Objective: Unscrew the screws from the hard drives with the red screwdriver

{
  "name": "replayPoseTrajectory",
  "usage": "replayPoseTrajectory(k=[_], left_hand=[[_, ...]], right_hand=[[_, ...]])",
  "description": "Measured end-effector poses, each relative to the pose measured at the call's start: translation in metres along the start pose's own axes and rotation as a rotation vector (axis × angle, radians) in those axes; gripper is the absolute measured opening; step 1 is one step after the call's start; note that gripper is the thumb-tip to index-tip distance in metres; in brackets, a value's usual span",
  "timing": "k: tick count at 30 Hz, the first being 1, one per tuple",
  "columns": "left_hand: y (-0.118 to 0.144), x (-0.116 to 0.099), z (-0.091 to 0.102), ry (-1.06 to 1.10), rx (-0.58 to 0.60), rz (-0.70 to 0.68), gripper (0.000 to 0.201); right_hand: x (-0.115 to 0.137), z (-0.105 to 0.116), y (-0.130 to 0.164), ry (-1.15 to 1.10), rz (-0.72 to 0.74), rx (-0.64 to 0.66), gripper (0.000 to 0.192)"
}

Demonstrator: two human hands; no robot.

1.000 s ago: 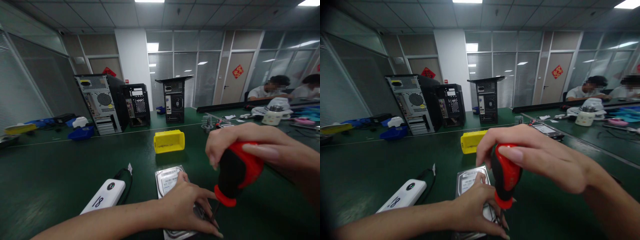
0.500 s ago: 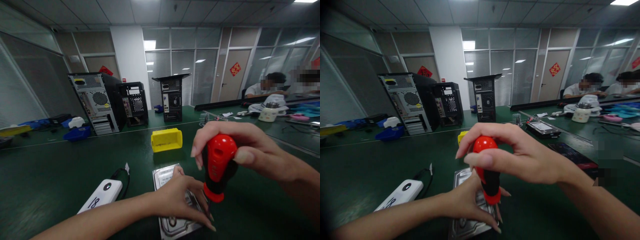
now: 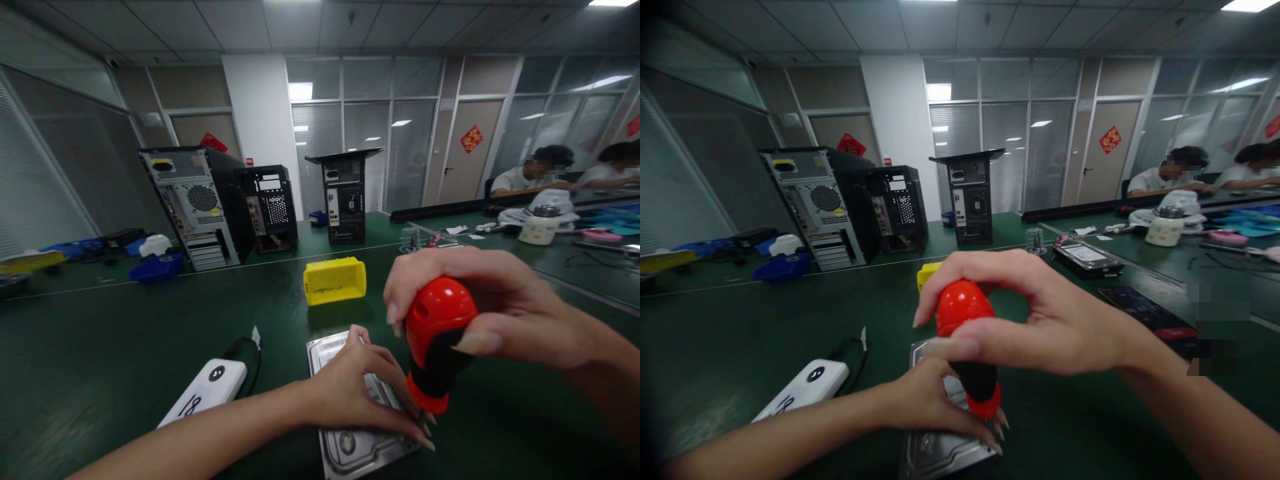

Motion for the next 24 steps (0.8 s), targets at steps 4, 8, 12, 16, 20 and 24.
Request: replayPoseTrajectory(k=[4, 8, 12, 16, 20, 24], left_hand=[[-0.001, -0.001, 0.001, 0.0, -0.003, -0.025, 0.014], [0.0, -0.005, 0.002, 0.023, -0.008, -0.074, 0.015], [0.0, -0.009, 0.003, 0.027, -0.01, -0.101, 0.013], [0.0, -0.014, 0.006, 0.034, -0.047, -0.146, 0.011], [-0.001, -0.012, 0.004, 0.004, -0.026, -0.133, 0.01], [-0.001, -0.011, 0.001, -0.043, 0.008, -0.137, 0.013]], right_hand=[[-0.006, 0.003, 0.0, -0.038, -0.028, -0.035, 0.023], [-0.009, 0.002, 0.003, -0.126, -0.083, -0.038, 0.025], [-0.005, 0.002, 0.006, -0.111, -0.086, -0.034, 0.026], [-0.005, 0.0, 0.008, -0.109, -0.15, 0.013, 0.028], [-0.003, 0.001, 0.004, -0.08, -0.119, 0.009, 0.019], [-0.003, 0.003, 0.002, -0.056, -0.065, -0.028, 0.012]])
Point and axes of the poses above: each hand's wrist, its own y-axis away from the middle knuckle, its own z-axis out of the back of the hand, x = y × z, the point moved 8 cm from there along -y, towards the middle knuckle, and after that the axes turned 15 degrees about -y, right-handed, at the moved point
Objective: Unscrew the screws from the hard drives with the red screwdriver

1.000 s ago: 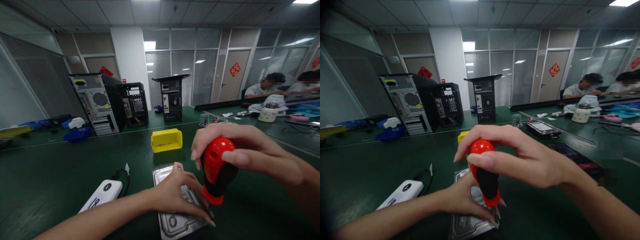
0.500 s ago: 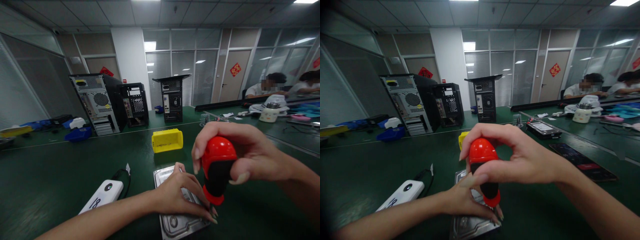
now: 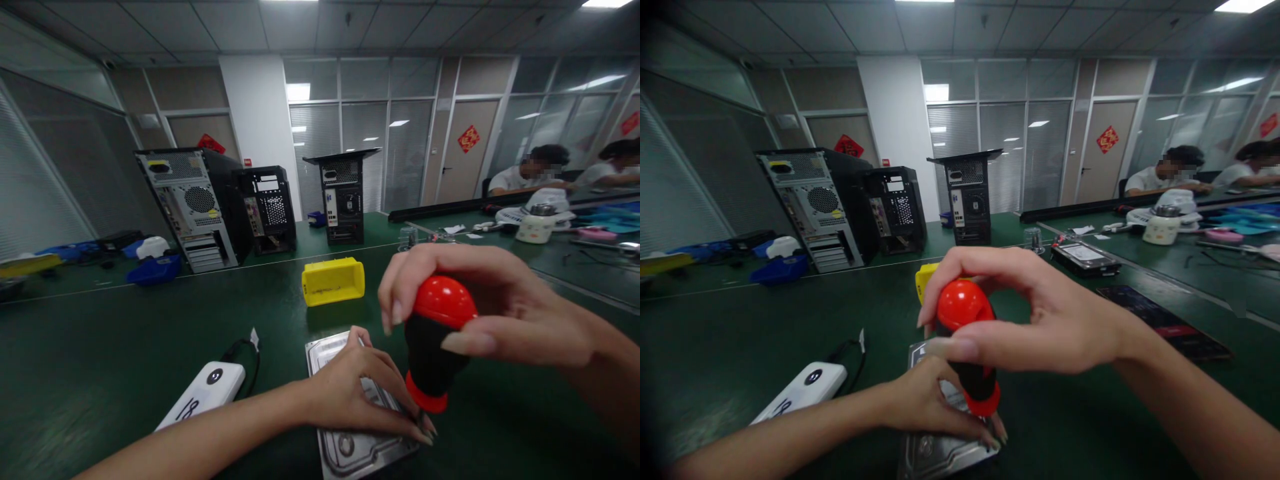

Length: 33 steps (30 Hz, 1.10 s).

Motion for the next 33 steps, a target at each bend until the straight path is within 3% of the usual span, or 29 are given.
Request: replayPoseTrajectory(k=[7, 12, 18, 28, 33], left_hand=[[0.001, -0.006, 0.003, 0.011, -0.066, -0.069, 0.016], [-0.002, 0.006, -0.008, 0.007, 0.04, 0.07, 0.02], [-0.003, 0.009, -0.005, 0.024, 0.029, 0.159, 0.017], [-0.001, 0.001, -0.004, 0.039, 0.033, 0.058, 0.013], [0.0, 0.002, -0.003, 0.021, 0.03, 0.046, 0.018]], right_hand=[[-0.011, -0.002, 0.0, -0.211, -0.053, -0.023, 0.029], [-0.014, 0.001, -0.002, -0.167, -0.025, -0.052, 0.031], [-0.012, 0.001, -0.004, -0.11, -0.021, -0.026, 0.033], [-0.009, -0.002, -0.001, -0.094, -0.065, 0.027, 0.023], [-0.004, -0.004, -0.007, -0.062, 0.009, 0.021, 0.019]])
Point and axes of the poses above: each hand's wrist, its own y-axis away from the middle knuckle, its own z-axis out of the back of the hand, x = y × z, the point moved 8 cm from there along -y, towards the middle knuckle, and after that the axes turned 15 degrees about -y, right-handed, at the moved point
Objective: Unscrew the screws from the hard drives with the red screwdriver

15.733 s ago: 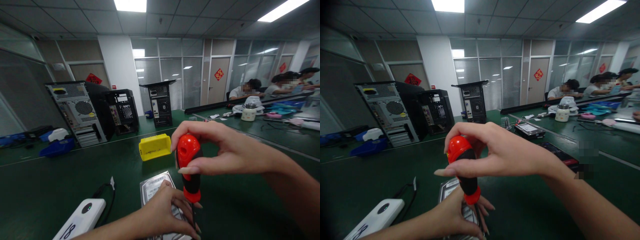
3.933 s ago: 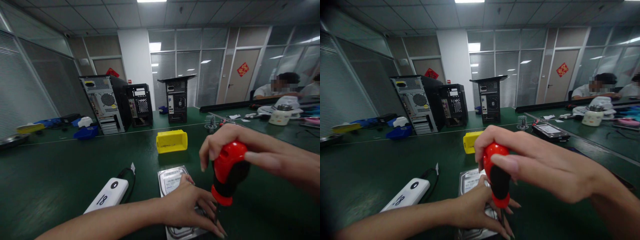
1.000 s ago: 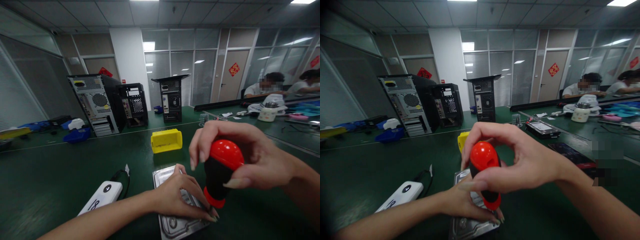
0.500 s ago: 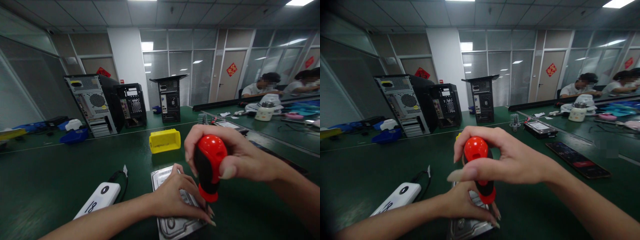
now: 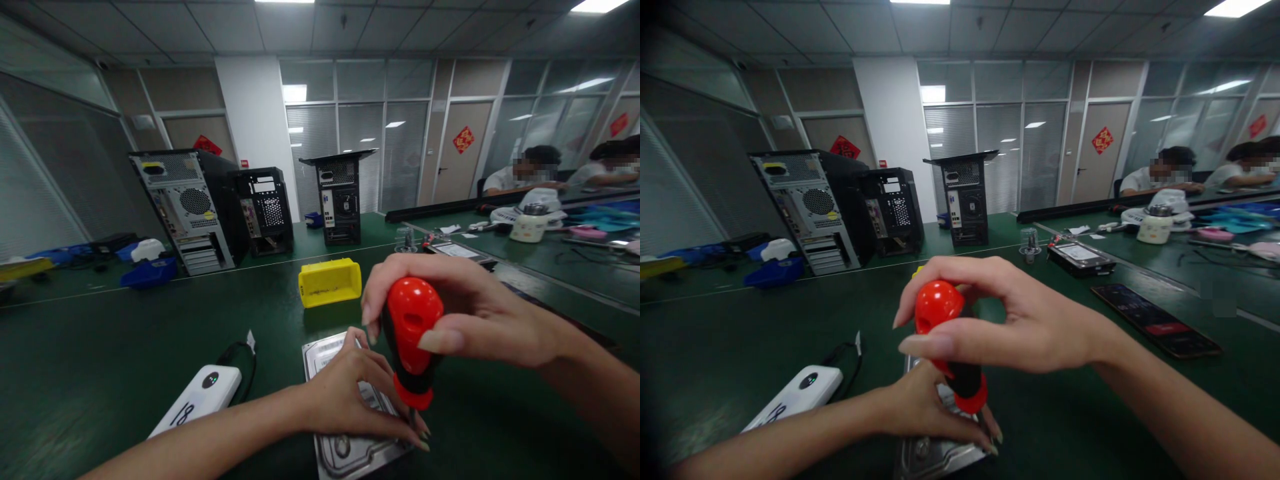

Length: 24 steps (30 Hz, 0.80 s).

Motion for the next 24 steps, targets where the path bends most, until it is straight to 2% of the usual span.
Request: replayPoseTrajectory(k=[10, 15, 21, 24], left_hand=[[0.0, 0.005, -0.004, -0.022, 0.066, 0.075, 0.021], [-0.002, 0.006, -0.006, -0.061, 0.049, 0.066, 0.023], [-0.002, 0.011, -0.007, -0.084, 0.035, 0.099, 0.021], [-0.002, 0.007, -0.008, -0.042, 0.053, 0.035, 0.019]], right_hand=[[0.001, 0.004, 0.005, 0.026, 0.056, -0.039, 0.021], [0.001, 0.004, 0.004, 0.017, 0.061, -0.05, 0.022], [-0.009, 0.001, 0.003, -0.19, -0.011, -0.064, 0.034], [-0.01, 0.0, 0.001, -0.224, 0.005, -0.073, 0.036]])
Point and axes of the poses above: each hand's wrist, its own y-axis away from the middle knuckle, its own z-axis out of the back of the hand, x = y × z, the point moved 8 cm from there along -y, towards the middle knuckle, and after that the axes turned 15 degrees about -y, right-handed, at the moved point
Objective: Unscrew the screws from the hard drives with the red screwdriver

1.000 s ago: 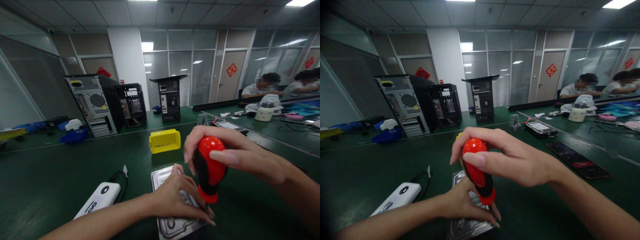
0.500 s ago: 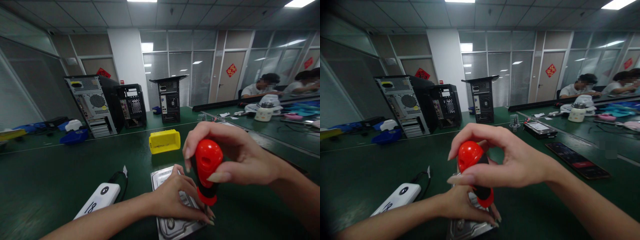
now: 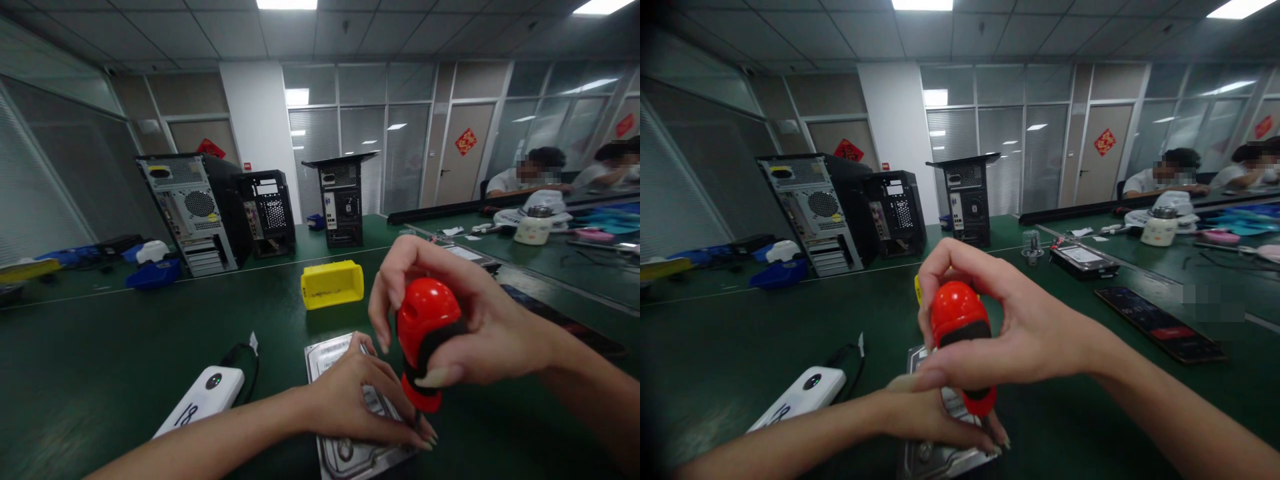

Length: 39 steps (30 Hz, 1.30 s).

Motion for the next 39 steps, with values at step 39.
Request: replayPoseTrajectory(k=[39], left_hand=[[0.003, 0.005, -0.007, 0.043, 0.055, -0.031, 0.02]], right_hand=[[-0.015, -0.011, -0.001, -0.513, 0.081, -0.016, 0.01]])
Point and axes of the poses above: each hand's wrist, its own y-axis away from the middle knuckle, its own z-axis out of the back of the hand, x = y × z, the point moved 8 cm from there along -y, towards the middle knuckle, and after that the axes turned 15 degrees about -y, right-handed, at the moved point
